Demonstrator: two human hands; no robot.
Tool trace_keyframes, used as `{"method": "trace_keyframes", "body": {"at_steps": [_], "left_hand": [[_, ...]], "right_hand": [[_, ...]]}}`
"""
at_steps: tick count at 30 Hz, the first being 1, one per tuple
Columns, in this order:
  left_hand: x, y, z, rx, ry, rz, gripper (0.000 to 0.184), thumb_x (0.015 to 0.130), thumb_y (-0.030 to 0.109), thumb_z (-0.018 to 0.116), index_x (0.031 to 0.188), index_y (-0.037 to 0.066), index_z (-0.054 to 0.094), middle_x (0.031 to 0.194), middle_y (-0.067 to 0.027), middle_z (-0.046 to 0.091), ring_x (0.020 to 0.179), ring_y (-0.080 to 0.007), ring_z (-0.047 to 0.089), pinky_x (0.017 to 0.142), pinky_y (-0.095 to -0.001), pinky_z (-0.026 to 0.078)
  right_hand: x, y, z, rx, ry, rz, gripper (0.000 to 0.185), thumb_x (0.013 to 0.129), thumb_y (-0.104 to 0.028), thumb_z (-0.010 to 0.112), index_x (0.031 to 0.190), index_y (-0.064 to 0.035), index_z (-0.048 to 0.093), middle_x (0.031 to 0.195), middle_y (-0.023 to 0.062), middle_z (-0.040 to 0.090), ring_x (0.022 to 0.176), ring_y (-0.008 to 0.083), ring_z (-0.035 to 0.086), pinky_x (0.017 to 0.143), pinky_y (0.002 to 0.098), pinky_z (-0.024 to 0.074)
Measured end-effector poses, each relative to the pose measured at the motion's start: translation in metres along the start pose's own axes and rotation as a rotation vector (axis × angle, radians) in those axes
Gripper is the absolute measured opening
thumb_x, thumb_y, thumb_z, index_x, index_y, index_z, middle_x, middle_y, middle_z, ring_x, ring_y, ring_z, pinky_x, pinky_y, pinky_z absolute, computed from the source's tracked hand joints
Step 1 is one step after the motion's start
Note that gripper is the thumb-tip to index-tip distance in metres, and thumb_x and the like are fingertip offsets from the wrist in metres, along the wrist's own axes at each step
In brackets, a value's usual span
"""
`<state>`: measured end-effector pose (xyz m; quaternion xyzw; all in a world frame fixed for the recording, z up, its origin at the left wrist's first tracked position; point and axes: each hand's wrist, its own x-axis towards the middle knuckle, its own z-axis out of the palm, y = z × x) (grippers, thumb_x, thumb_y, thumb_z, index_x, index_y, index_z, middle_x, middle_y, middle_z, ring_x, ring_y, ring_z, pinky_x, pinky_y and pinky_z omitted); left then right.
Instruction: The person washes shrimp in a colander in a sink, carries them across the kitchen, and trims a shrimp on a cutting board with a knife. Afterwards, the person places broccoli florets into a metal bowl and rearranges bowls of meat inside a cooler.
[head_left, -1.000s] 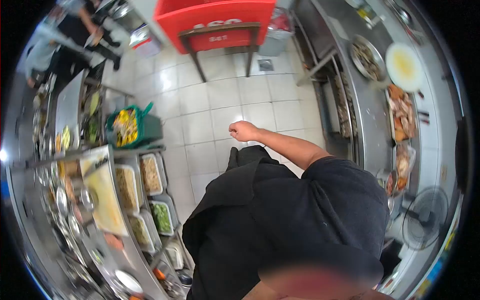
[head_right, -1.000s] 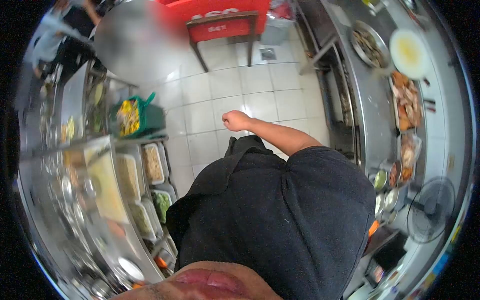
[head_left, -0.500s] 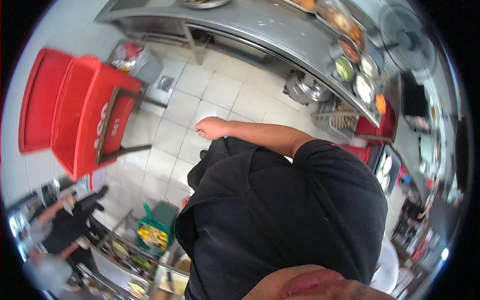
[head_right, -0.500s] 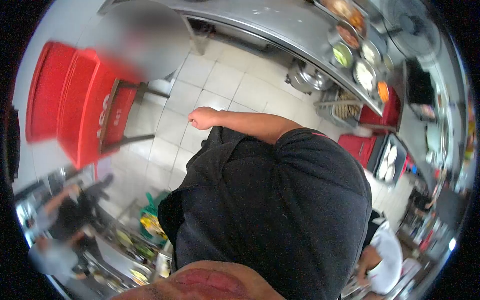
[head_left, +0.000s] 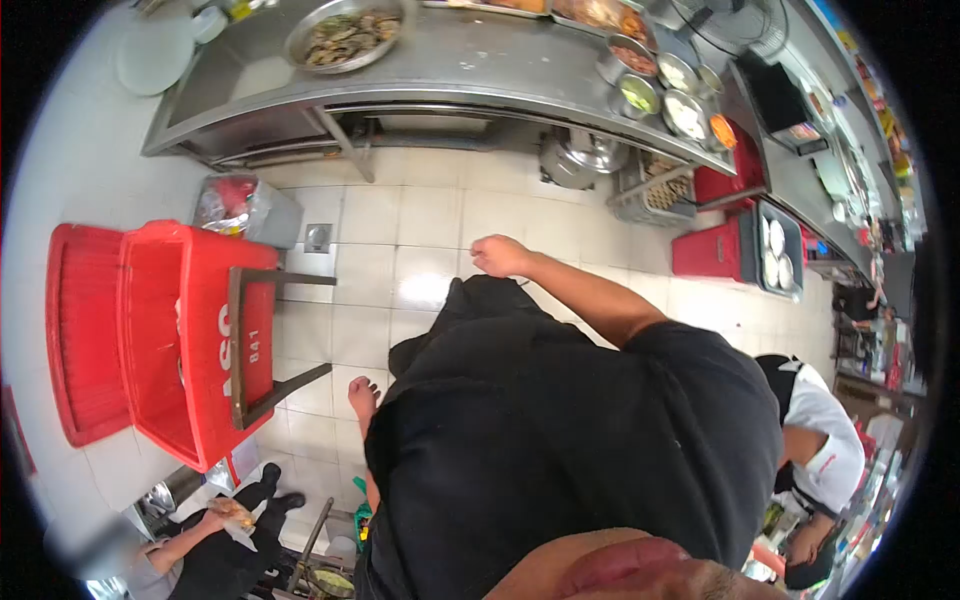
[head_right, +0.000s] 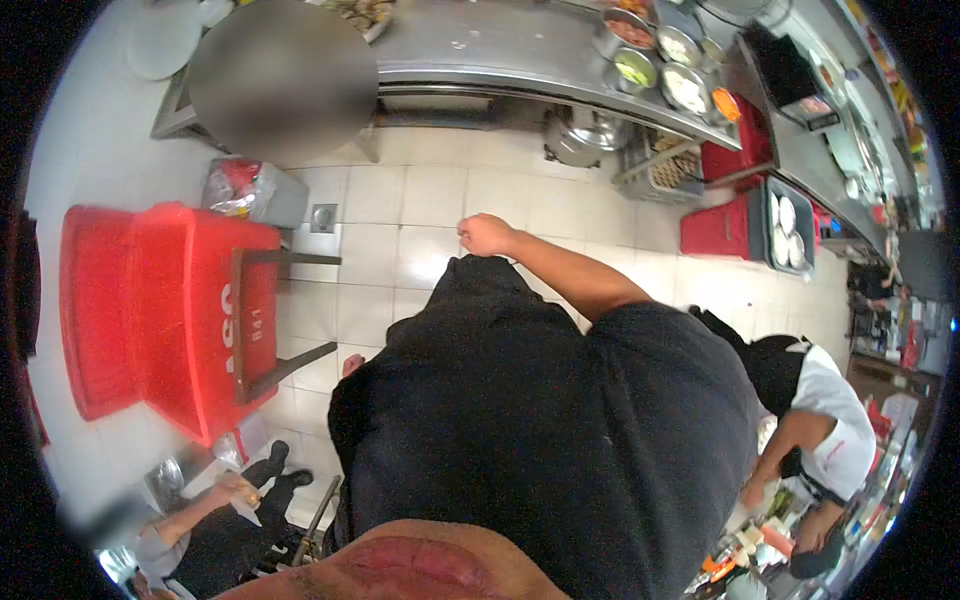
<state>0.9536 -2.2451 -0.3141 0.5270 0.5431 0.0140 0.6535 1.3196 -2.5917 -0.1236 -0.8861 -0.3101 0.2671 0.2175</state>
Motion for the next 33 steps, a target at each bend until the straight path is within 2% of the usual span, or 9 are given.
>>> {"method": "trace_keyframes", "body": {"at_steps": [5, 9, 13, 15, 19, 21, 27, 29, 33], "left_hand": [[0.008, 0.025, 0.008, 0.339, 0.012, 0.209, 0.017, 0.091, 0.021, 0.053, 0.090, 0.005, 0.059, 0.067, -0.0054, 0.057, 0.055, -0.0143, 0.055, 0.047, -0.0283, 0.047], [0.017, -0.011, 0.009, 0.292, -0.132, 0.215, 0.021, 0.090, 0.025, 0.055, 0.082, 0.005, 0.058, 0.062, -0.0066, 0.058, 0.048, -0.0138, 0.054, 0.045, -0.0298, 0.046], [0.052, -0.077, -0.010, 0.120, 0.021, 0.254, 0.021, 0.082, 0.021, 0.058, 0.077, 0.002, 0.064, 0.069, -0.0134, 0.064, 0.066, -0.0252, 0.064, 0.063, -0.0360, 0.051], [0.021, 0.025, 0.013, 0.574, 0.181, 0.377, 0.021, 0.080, 0.019, 0.057, 0.077, 0.000, 0.066, 0.077, -0.0171, 0.066, 0.080, -0.0291, 0.065, 0.075, -0.0379, 0.051], [0.066, -0.012, -0.005, 0.469, 0.098, 0.314, 0.022, 0.083, 0.020, 0.057, 0.081, 0.000, 0.066, 0.083, -0.0200, 0.066, 0.083, -0.0306, 0.065, 0.077, -0.0397, 0.051], [0.050, 0.040, 0.015, 0.560, 0.378, 0.309, 0.020, 0.085, 0.020, 0.058, 0.084, 0.001, 0.065, 0.080, -0.0183, 0.065, 0.080, -0.0295, 0.065, 0.075, -0.0379, 0.051], [0.045, 0.163, 0.052, 0.243, 0.534, 0.562, 0.020, 0.089, 0.019, 0.057, 0.085, -0.001, 0.059, 0.078, -0.0188, 0.061, 0.073, -0.0273, 0.061, 0.068, -0.0374, 0.048], [0.007, 0.209, 0.065, 0.269, 0.573, 0.553, 0.015, 0.088, 0.015, 0.056, 0.087, 0.000, 0.059, 0.083, -0.0192, 0.061, 0.079, -0.0302, 0.060, 0.071, -0.0373, 0.047], [-0.020, 0.327, 0.066, 0.310, 0.608, 0.725, 0.018, 0.084, 0.011, 0.060, 0.100, 0.002, 0.061, 0.100, -0.0175, 0.062, 0.098, -0.0371, 0.059, 0.085, -0.0405, 0.048]], "right_hand": [[0.021, -0.016, -0.001, -0.022, 0.090, -0.037, 0.023, 0.082, -0.022, 0.055, 0.085, -0.0006, 0.062, 0.085, 0.0236, 0.062, 0.086, 0.0412, 0.060, 0.077, 0.0484, 0.0480], [0.035, 0.000, 0.009, 0.046, 0.166, 0.014, 0.019, 0.081, -0.019, 0.059, 0.089, -0.0031, 0.065, 0.082, 0.0181, 0.065, 0.079, 0.0338, 0.063, 0.072, 0.0407, 0.0505], [0.068, -0.012, -0.003, 0.120, 0.166, 0.046, 0.017, 0.082, -0.017, 0.060, 0.091, -0.0034, 0.066, 0.085, 0.0175, 0.066, 0.079, 0.0295, 0.065, 0.073, 0.0376, 0.0513], [0.139, -0.020, -0.027, 0.124, 0.195, -0.086, 0.016, 0.083, -0.015, 0.061, 0.092, -0.0033, 0.066, 0.084, 0.0173, 0.067, 0.079, 0.0285, 0.066, 0.073, 0.0368, 0.0514], [0.221, -0.038, -0.051, 0.140, 0.239, -0.292, 0.016, 0.084, -0.014, 0.061, 0.094, -0.0028, 0.067, 0.082, 0.0170, 0.066, 0.076, 0.0267, 0.065, 0.071, 0.0353, 0.0514], [0.248, -0.064, -0.062, 0.173, 0.230, -0.342, 0.016, 0.083, -0.014, 0.061, 0.095, -0.0034, 0.067, 0.081, 0.0164, 0.066, 0.074, 0.0272, 0.065, 0.069, 0.0357, 0.0511], [0.345, -0.136, -0.105, 0.178, 0.144, -0.545, 0.016, 0.083, -0.012, 0.060, 0.096, -0.0029, 0.066, 0.083, 0.0171, 0.065, 0.076, 0.0306, 0.064, 0.069, 0.0360, 0.0504], [0.359, -0.171, -0.112, 0.274, 0.045, -0.650, 0.015, 0.086, -0.010, 0.059, 0.096, -0.0016, 0.065, 0.090, 0.0166, 0.066, 0.084, 0.0262, 0.065, 0.076, 0.0348, 0.0502], [0.385, -0.212, -0.148, 0.363, 0.212, -0.642, 0.016, 0.091, -0.012, 0.061, 0.103, -0.0027, 0.066, 0.096, 0.0076, 0.067, 0.090, 0.0154, 0.061, 0.082, 0.0288, 0.0484]]}}
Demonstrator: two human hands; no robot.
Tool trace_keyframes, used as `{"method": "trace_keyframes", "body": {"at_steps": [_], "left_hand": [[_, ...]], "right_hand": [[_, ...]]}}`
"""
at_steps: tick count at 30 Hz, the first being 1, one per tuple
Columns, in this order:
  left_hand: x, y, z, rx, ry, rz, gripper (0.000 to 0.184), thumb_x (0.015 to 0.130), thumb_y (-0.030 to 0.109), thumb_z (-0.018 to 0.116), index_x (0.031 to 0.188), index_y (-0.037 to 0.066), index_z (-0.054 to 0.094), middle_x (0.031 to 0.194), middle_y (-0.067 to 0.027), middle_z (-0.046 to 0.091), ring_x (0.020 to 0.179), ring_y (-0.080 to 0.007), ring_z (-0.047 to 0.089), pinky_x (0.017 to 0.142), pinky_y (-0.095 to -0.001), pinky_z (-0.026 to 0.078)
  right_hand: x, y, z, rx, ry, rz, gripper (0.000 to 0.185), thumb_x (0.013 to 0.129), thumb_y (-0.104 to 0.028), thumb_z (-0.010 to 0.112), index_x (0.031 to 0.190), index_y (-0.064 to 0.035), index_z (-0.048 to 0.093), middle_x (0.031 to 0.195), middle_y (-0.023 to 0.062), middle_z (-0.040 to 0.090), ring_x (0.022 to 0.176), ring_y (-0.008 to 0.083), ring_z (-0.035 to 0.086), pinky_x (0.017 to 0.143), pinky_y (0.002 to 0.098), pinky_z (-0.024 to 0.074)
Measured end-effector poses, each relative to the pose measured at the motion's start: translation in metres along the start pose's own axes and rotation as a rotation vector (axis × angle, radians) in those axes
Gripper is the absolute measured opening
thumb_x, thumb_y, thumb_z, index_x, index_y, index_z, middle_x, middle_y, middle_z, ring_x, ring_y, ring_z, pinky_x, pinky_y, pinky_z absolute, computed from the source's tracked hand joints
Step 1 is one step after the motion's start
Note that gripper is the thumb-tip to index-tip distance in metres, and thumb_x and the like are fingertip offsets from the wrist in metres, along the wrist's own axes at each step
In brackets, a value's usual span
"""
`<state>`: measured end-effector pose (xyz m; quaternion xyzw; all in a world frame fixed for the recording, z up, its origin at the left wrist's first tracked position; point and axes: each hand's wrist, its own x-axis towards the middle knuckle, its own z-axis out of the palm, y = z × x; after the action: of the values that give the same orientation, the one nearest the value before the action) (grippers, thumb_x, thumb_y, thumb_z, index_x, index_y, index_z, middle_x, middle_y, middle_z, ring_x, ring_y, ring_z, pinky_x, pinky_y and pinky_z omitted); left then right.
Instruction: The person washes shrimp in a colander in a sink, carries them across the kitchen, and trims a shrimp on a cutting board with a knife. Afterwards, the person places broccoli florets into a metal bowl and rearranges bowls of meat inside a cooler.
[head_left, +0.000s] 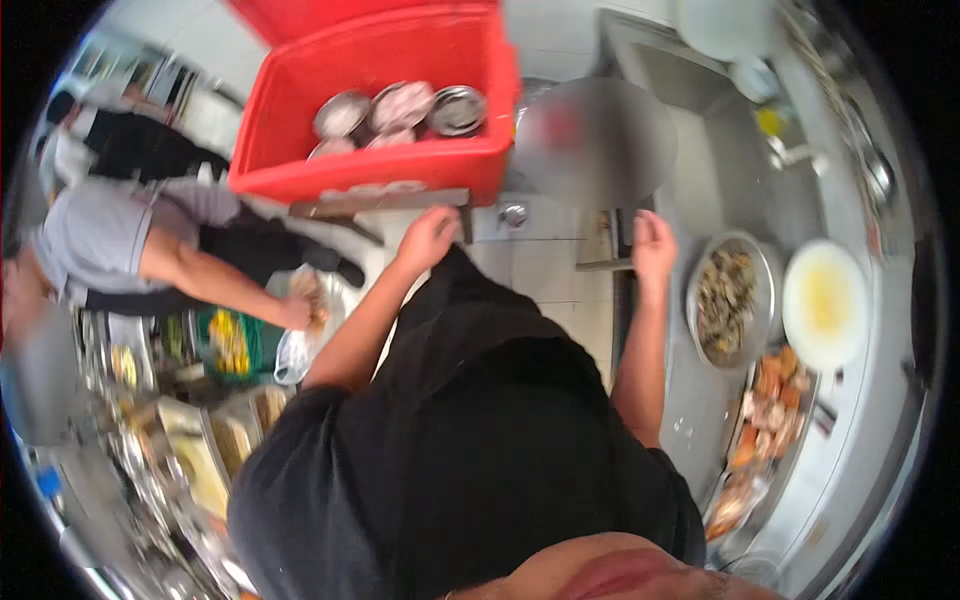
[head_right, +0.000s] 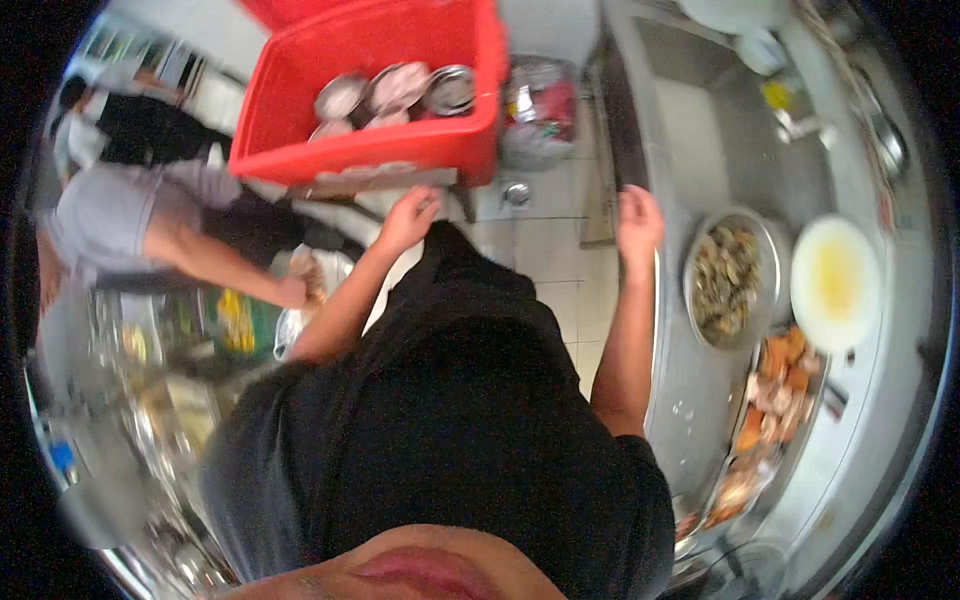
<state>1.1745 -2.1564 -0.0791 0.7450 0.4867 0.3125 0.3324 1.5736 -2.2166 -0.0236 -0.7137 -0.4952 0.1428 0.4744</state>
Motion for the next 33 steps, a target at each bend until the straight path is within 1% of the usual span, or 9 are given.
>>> {"method": "trace_keyframes", "body": {"at_steps": [4, 12, 16, 22, 27, 30, 31, 32, 33], "left_hand": [[0.057, 0.054, -0.008, -0.109, 0.075, 0.236, 0.015, 0.082, 0.007, 0.061, 0.095, 0.002, 0.059, 0.098, -0.0148, 0.061, 0.094, -0.0342, 0.060, 0.081, -0.0393, 0.049], [0.133, 0.057, -0.004, -0.170, 0.187, 0.366, 0.016, 0.082, 0.004, 0.061, 0.098, 0.001, 0.059, 0.103, -0.0153, 0.062, 0.098, -0.0328, 0.060, 0.083, -0.0375, 0.049], [0.143, 0.048, 0.005, -0.138, 0.150, 0.298, 0.015, 0.081, 0.006, 0.062, 0.096, 0.002, 0.060, 0.100, -0.0153, 0.062, 0.094, -0.0344, 0.061, 0.080, -0.0391, 0.051], [0.139, 0.053, 0.003, 0.005, 0.055, 0.217, 0.013, 0.082, 0.012, 0.063, 0.094, 0.007, 0.060, 0.092, -0.0123, 0.063, 0.084, -0.0336, 0.063, 0.070, -0.0411, 0.052], [0.130, 0.054, 0.004, 0.059, 0.089, 0.122, 0.012, 0.082, 0.015, 0.064, 0.092, 0.008, 0.062, 0.093, -0.0119, 0.063, 0.083, -0.0321, 0.064, 0.071, -0.0415, 0.053], [0.150, 0.057, 0.037, 0.089, 0.156, 0.184, 0.015, 0.082, 0.017, 0.062, 0.092, 0.006, 0.062, 0.090, -0.0118, 0.064, 0.084, -0.0323, 0.064, 0.068, -0.0428, 0.053], [0.159, 0.057, 0.050, 0.075, 0.162, 0.203, 0.017, 0.082, 0.017, 0.062, 0.094, 0.005, 0.063, 0.095, -0.0141, 0.065, 0.088, -0.0329, 0.064, 0.072, -0.0424, 0.053], [0.164, 0.052, 0.054, 0.121, 0.134, 0.180, 0.019, 0.083, 0.017, 0.062, 0.098, 0.005, 0.064, 0.099, -0.0160, 0.065, 0.090, -0.0323, 0.064, 0.076, -0.0411, 0.053], [0.176, 0.043, 0.061, 0.061, 0.149, 0.218, 0.020, 0.084, 0.017, 0.061, 0.100, 0.005, 0.065, 0.100, -0.0165, 0.066, 0.092, -0.0321, 0.064, 0.080, -0.0399, 0.052]], "right_hand": [[0.019, 0.011, -0.074, 0.122, 0.244, 0.129, 0.020, 0.090, -0.007, 0.062, 0.108, -0.0004, 0.065, 0.099, 0.0087, 0.066, 0.086, 0.0147, 0.062, 0.078, 0.0277, 0.0523], [0.064, -0.007, -0.253, 0.003, 0.564, 0.144, 0.026, 0.093, -0.013, 0.057, 0.110, 0.0073, 0.060, 0.106, 0.0179, 0.064, 0.095, 0.0257, 0.063, 0.082, 0.0349, 0.0558], [0.084, -0.051, -0.297, -0.049, 0.696, 0.076, 0.027, 0.092, -0.013, 0.060, 0.104, 0.0115, 0.060, 0.104, 0.0193, 0.064, 0.095, 0.0266, 0.065, 0.082, 0.0382, 0.0575], [0.143, -0.088, -0.336, 0.027, 0.707, -0.133, 0.028, 0.092, -0.006, 0.057, 0.102, 0.0194, 0.052, 0.103, 0.0287, 0.062, 0.098, 0.0410, 0.063, 0.084, 0.0456, 0.0575], [0.206, -0.113, -0.376, 0.174, 0.830, -0.131, 0.031, 0.093, -0.005, 0.049, 0.109, 0.0217, 0.048, 0.118, 0.0336, 0.055, 0.105, 0.0443, 0.059, 0.089, 0.0492, 0.0536], [0.244, -0.069, -0.511, 0.017, 0.788, -0.075, 0.046, 0.094, -0.012, 0.040, 0.119, 0.0271, 0.041, 0.122, 0.0375, 0.050, 0.106, 0.0481, 0.057, 0.091, 0.0488, 0.0518], [0.229, -0.096, -0.487, -0.139, 0.863, -0.017, 0.051, 0.094, -0.017, 0.038, 0.123, 0.0244, 0.041, 0.127, 0.0350, 0.048, 0.117, 0.0434, 0.052, 0.102, 0.0507, 0.0424], [0.209, -0.188, -0.352, -0.312, 0.886, 0.158, 0.049, 0.095, -0.019, 0.036, 0.125, 0.0193, 0.044, 0.136, 0.0316, 0.043, 0.129, 0.0356, 0.043, 0.110, 0.0504, 0.0312], [0.225, -0.127, -0.439, -0.265, 0.867, 0.050, 0.041, 0.092, -0.017, 0.041, 0.120, 0.0098, 0.054, 0.125, 0.0236, 0.054, 0.117, 0.0319, 0.053, 0.100, 0.0457, 0.0406]]}}
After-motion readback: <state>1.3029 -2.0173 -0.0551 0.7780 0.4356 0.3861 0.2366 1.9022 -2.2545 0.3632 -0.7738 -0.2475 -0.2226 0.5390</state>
